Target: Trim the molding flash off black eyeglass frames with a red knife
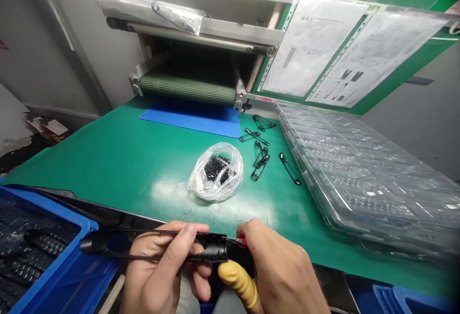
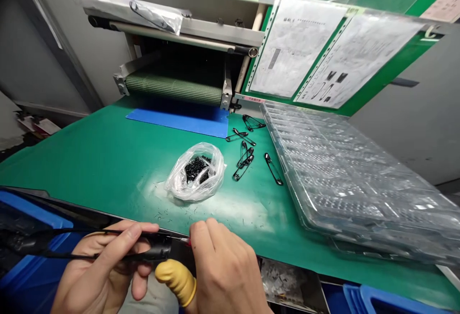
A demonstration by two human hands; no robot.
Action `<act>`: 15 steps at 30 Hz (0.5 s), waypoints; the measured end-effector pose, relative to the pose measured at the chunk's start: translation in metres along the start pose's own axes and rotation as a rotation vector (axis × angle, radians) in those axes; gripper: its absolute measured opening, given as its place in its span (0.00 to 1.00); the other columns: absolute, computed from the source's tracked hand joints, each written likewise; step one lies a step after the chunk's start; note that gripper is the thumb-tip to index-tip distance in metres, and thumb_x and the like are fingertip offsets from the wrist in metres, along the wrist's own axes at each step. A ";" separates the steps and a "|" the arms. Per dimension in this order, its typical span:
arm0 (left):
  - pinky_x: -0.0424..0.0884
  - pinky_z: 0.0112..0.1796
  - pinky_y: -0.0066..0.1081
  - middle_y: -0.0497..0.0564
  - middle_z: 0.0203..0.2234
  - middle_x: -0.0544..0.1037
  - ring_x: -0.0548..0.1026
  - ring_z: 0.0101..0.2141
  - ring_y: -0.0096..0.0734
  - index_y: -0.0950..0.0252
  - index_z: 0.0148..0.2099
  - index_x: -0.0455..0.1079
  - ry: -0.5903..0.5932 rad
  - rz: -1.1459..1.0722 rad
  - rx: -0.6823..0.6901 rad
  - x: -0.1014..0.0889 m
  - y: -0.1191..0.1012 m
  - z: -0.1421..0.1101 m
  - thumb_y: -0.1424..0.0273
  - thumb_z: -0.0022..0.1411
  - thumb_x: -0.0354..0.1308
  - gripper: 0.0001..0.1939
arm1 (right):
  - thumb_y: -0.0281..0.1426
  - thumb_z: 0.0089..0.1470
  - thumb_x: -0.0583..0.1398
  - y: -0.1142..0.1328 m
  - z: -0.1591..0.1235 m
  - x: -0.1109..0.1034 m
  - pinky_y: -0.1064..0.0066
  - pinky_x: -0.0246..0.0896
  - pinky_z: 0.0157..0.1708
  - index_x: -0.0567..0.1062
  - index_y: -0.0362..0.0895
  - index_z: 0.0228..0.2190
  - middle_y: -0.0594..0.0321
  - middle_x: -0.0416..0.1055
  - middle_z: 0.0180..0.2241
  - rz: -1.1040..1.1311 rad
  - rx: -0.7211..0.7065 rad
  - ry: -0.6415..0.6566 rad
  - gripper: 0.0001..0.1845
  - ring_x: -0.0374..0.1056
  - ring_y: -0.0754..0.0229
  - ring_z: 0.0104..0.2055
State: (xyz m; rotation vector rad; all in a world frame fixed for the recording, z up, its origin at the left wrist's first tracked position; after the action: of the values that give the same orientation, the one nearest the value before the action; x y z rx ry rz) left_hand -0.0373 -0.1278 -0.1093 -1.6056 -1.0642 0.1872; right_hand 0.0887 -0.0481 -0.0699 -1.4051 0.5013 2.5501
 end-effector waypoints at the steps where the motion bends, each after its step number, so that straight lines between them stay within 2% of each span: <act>1: 0.65 0.11 0.24 0.51 0.17 0.73 0.70 0.14 0.29 0.66 0.27 0.79 0.023 0.010 0.007 0.000 0.001 0.001 0.59 0.44 0.68 0.14 | 0.45 0.64 0.47 0.000 0.001 0.000 0.72 0.49 0.21 0.63 0.44 0.30 0.65 0.63 0.23 -0.003 0.005 -0.005 0.19 0.60 0.63 0.21; 5: 0.67 0.13 0.25 0.51 0.16 0.73 0.70 0.13 0.30 0.66 0.29 0.79 0.077 0.024 0.002 0.000 0.006 0.006 0.58 0.48 0.65 0.15 | 0.47 0.64 0.46 -0.002 0.002 0.001 0.71 0.49 0.22 0.62 0.44 0.29 0.65 0.62 0.23 -0.021 0.032 -0.014 0.21 0.61 0.63 0.22; 11: 0.74 0.22 0.30 0.54 0.21 0.78 0.76 0.20 0.38 0.65 0.30 0.78 0.162 0.138 0.011 0.002 0.003 0.006 0.55 0.51 0.63 0.17 | 0.48 0.65 0.43 -0.002 -0.002 0.004 0.71 0.47 0.19 0.60 0.45 0.27 0.66 0.61 0.20 -0.015 0.080 -0.025 0.23 0.58 0.64 0.19; 15: 0.74 0.23 0.31 0.55 0.21 0.78 0.76 0.22 0.40 0.64 0.30 0.77 0.106 0.230 0.026 0.004 -0.006 -0.002 0.55 0.51 0.62 0.17 | 0.48 0.65 0.43 -0.004 -0.006 0.008 0.72 0.46 0.17 0.57 0.46 0.28 0.67 0.63 0.21 0.025 0.100 0.041 0.22 0.57 0.66 0.16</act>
State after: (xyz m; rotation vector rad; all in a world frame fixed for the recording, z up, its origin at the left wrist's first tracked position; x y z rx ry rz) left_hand -0.0370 -0.1269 -0.1024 -1.6933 -0.7925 0.2653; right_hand 0.0900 -0.0469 -0.0801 -1.4276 0.6481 2.4816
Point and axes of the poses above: each hand's wrist, its own z-axis towards the middle knuckle, its own x-axis out of the palm, y = z × x, the point moved 5 cm from there along z, towards the middle knuckle
